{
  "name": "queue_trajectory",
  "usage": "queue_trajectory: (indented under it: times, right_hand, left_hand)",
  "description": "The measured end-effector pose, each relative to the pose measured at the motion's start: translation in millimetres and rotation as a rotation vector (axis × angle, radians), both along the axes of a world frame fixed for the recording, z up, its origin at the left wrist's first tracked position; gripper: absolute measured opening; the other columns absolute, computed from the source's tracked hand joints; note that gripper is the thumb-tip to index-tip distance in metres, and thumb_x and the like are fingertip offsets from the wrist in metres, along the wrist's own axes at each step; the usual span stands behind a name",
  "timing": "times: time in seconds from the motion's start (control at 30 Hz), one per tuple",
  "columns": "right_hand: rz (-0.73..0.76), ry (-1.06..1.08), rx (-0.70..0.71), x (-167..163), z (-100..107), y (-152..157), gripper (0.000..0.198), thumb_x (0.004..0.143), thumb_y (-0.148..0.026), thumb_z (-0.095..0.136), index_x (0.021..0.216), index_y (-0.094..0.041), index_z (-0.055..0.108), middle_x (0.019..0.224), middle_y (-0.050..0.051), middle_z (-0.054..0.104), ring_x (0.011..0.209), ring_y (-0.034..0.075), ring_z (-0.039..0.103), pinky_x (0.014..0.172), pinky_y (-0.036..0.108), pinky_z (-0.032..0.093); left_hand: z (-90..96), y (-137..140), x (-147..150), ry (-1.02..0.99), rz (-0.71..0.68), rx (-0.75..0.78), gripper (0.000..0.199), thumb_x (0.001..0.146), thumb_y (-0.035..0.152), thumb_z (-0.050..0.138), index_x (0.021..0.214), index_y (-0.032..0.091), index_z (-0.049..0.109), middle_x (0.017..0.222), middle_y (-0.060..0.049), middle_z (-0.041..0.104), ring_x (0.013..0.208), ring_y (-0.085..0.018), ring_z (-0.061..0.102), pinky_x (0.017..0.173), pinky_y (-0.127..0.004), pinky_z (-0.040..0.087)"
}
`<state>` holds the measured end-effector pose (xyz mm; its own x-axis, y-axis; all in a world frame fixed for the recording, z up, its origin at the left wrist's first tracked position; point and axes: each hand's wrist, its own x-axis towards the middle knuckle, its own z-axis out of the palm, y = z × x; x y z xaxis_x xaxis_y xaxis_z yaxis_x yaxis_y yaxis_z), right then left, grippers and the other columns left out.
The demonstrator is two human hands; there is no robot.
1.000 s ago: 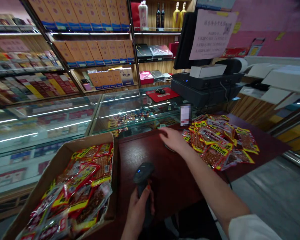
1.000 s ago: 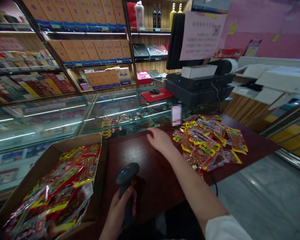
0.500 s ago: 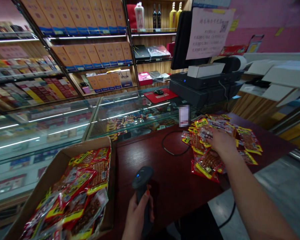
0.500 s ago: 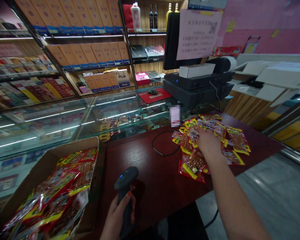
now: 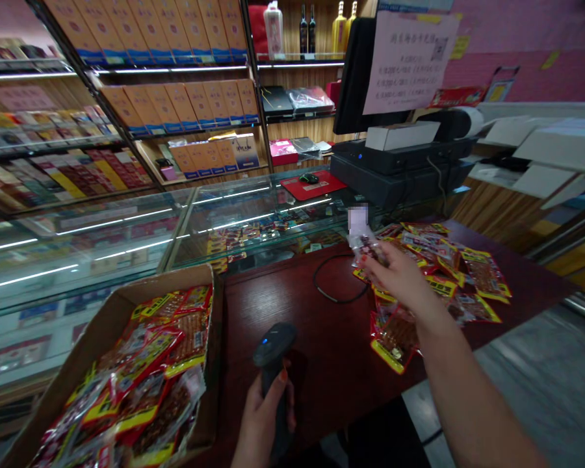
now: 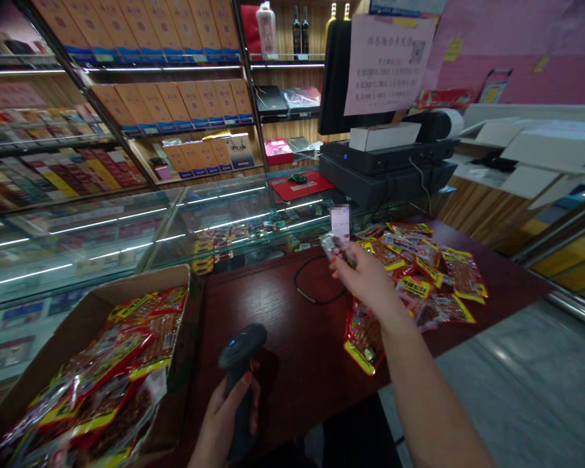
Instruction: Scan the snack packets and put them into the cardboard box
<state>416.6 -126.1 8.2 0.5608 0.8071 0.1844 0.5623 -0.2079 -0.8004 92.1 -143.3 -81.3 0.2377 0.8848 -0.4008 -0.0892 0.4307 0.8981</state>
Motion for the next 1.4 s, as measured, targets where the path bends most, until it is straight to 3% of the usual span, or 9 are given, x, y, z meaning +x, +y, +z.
queue_trajectory:
  times: [0.1, 0.2, 0.3, 0.57, 0.67, 0.77, 1.0, 1.13, 1.4]
  right_hand:
    - [0.269, 0.551, 0.165, -43, -14, 45, 0.041, 0.083, -0.047, 0.065, 0.117, -0.024, 0.062, 0.088, 0.005, 0.076, 0.067, 0.019, 0.072, 0.055, 0.027, 0.052]
    - [0.303, 0.840, 0.243, -70, -33, 86, 0.036, 0.076, -0.040, 0.069, 0.106, -0.022, 0.062, 0.081, 0.001, 0.075, 0.060, 0.015, 0.068, 0.055, 0.024, 0.050]
    - [0.326, 0.979, 0.179, -81, -51, 101, 0.030, 0.075, -0.036, 0.067, 0.101, -0.022, 0.062, 0.082, 0.001, 0.075, 0.061, 0.015, 0.068, 0.056, 0.025, 0.050]
    - [0.417, 1.086, 0.097, -85, -78, 82, 0.033, 0.066, -0.023, 0.073, 0.098, -0.022, 0.066, 0.098, 0.003, 0.077, 0.077, 0.018, 0.069, 0.067, 0.028, 0.054]
    - [0.418, 1.041, -0.004, -84, -81, 84, 0.028, 0.066, -0.021, 0.070, 0.094, -0.021, 0.069, 0.081, -0.001, 0.074, 0.062, 0.013, 0.063, 0.057, 0.023, 0.048]
    - [0.494, 0.894, -0.138, -80, -81, 84, 0.022, 0.071, -0.026, 0.067, 0.090, -0.018, 0.073, 0.066, -0.004, 0.068, 0.054, 0.010, 0.055, 0.052, 0.020, 0.040]
    - [0.832, 0.541, -0.288, -73, -83, 73, 0.040, 0.078, -0.049, 0.071, 0.097, -0.015, 0.079, 0.075, 0.001, 0.073, 0.062, 0.013, 0.057, 0.057, 0.023, 0.042]
    - [0.887, 0.449, -0.280, -71, -88, 75, 0.048, 0.083, -0.052, 0.067, 0.115, -0.018, 0.076, 0.092, 0.003, 0.078, 0.072, 0.015, 0.063, 0.065, 0.025, 0.045]
    - [0.986, 0.203, -0.141, -67, -83, 76, 0.040, 0.091, -0.042, 0.060, 0.118, -0.017, 0.075, 0.111, 0.008, 0.076, 0.099, 0.021, 0.068, 0.089, 0.030, 0.049]
  left_hand:
    - [4.7, -1, 1, 0.007, 0.004, 0.014, 0.057, 0.069, 0.064, 0.076, 0.099, 0.016, 0.064, 0.053, 0.006, 0.058, 0.031, -0.008, 0.047, 0.031, -0.018, 0.036]
    - [5.8, -3, 1, 0.029, 0.033, 0.021, 0.058, 0.069, 0.064, 0.076, 0.099, 0.017, 0.063, 0.053, 0.006, 0.058, 0.030, -0.009, 0.048, 0.031, -0.019, 0.036]
    - [3.2, -3, -2, 0.035, 0.039, 0.019, 0.058, 0.070, 0.065, 0.075, 0.099, 0.017, 0.062, 0.054, 0.006, 0.058, 0.031, -0.009, 0.048, 0.032, -0.018, 0.036]
    - [0.1, -1, -1, 0.075, -0.001, 0.000, 0.060, 0.073, 0.063, 0.073, 0.108, 0.016, 0.062, 0.056, 0.007, 0.058, 0.032, -0.009, 0.048, 0.032, -0.019, 0.036]
    - [17.2, 1, -1, 0.136, -0.051, 0.077, 0.060, 0.074, 0.063, 0.072, 0.108, 0.015, 0.062, 0.055, 0.006, 0.058, 0.033, -0.009, 0.048, 0.034, -0.020, 0.037]
    - [38.8, 3, -3, 0.249, -0.132, 0.169, 0.046, 0.077, 0.059, 0.071, 0.088, 0.015, 0.063, 0.052, 0.005, 0.056, 0.037, -0.009, 0.050, 0.039, -0.019, 0.039]
    - [48.9, -2, -3, 0.346, -0.197, 0.173, 0.039, 0.078, 0.056, 0.068, 0.076, 0.019, 0.057, 0.051, 0.005, 0.056, 0.036, -0.009, 0.050, 0.039, -0.019, 0.038]
    - [47.2, -10, -1, 0.342, -0.178, 0.120, 0.041, 0.076, 0.058, 0.070, 0.076, 0.020, 0.056, 0.050, 0.006, 0.054, 0.035, -0.010, 0.049, 0.037, -0.019, 0.037]
    - [64.7, -13, -9, 0.382, -0.228, 0.143, 0.040, 0.079, 0.056, 0.069, 0.081, 0.017, 0.060, 0.052, 0.004, 0.055, 0.039, -0.010, 0.052, 0.041, -0.020, 0.040]
